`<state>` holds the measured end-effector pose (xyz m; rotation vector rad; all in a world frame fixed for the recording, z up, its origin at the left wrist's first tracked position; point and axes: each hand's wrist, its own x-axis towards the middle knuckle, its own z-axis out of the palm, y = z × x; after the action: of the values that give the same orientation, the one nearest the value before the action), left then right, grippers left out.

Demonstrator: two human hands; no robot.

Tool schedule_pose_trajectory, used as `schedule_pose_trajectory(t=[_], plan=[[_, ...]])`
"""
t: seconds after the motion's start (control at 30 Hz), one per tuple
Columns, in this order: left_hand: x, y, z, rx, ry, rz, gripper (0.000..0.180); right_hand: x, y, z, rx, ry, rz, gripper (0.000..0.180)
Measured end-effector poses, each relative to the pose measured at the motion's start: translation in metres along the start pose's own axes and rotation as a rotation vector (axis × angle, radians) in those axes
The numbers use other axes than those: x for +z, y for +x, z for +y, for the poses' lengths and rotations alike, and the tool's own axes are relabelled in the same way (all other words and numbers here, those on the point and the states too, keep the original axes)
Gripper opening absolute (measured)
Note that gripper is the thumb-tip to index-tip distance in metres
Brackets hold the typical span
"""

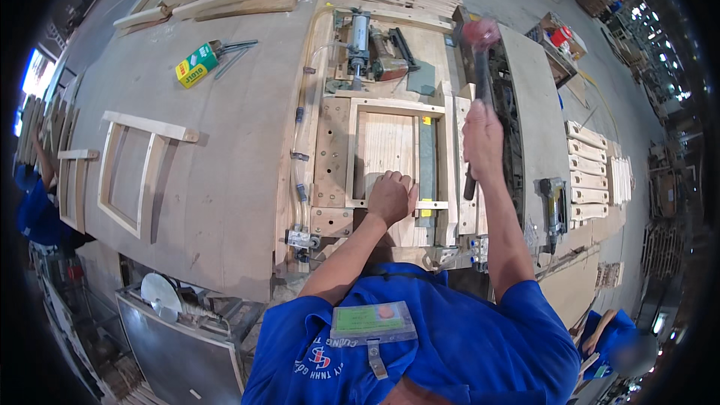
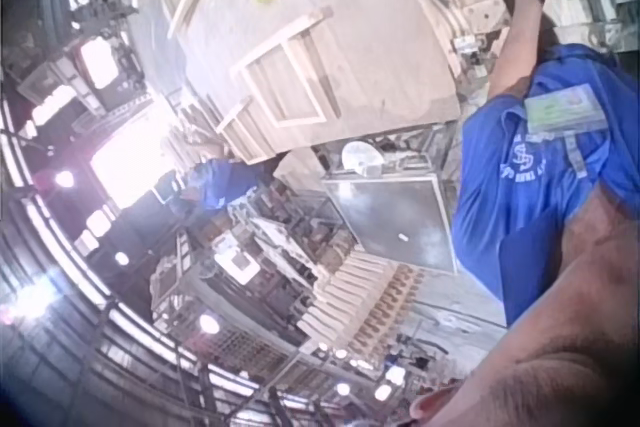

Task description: The person assembles wooden chair frames by aligning pieces on a jig and using a pneumatic nail gun to fasten them. They repeatedly pick up frames, position them, nail the joints, and place the finished frames onto a stack.

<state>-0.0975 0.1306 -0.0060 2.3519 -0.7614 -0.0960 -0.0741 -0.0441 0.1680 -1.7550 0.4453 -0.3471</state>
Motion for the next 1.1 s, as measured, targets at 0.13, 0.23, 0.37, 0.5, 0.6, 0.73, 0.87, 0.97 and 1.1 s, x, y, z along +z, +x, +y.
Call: schedule_pose_trajectory(t=[0.13,0.23,0.37,0.5,0.6,0.73,0.87,0.97,1.1], plan=[[0.004,-0.004,0.001,0.072,-0.003,0.148,0.024,0.022,0.011,-0.025,-0.382,0.023,-0.008,0.043],[0.002,-0.004,0.001,0.034,0.027,0.045,0.026,0.055,0.011,0.025,-0.463,-0.183,-0.052,0.043],[0.005,-0.002,0.019,0.003,0.069,-0.142,0.033,0.063,0.014,0.117,-0.334,-0.497,-0.209,0.047],[0.000,-0.014,-0.006,-0.062,0.080,-0.169,0.036,0.071,0.005,0.040,0.365,-0.004,-0.481,0.044],[-0.005,0.003,0.010,-0.099,0.076,-0.176,0.034,0.025,0.003,0.051,0.125,-0.029,-0.254,0.049],[-0.004,0.002,0.016,-0.030,0.057,-0.115,0.031,-0.047,0.000,0.089,-0.015,-0.537,0.086,0.042],[0.003,0.002,0.013,0.029,0.027,-0.041,0.030,-0.083,-0.003,0.114,0.089,-0.818,0.306,0.031],[0.005,0.004,0.017,0.034,0.017,-0.052,0.030,-0.096,-0.004,0.140,0.130,-0.973,0.356,0.024],[0.005,0.001,0.015,0.061,0.048,-0.017,0.028,-0.096,-0.010,0.150,0.045,-1.167,0.268,0.028]])
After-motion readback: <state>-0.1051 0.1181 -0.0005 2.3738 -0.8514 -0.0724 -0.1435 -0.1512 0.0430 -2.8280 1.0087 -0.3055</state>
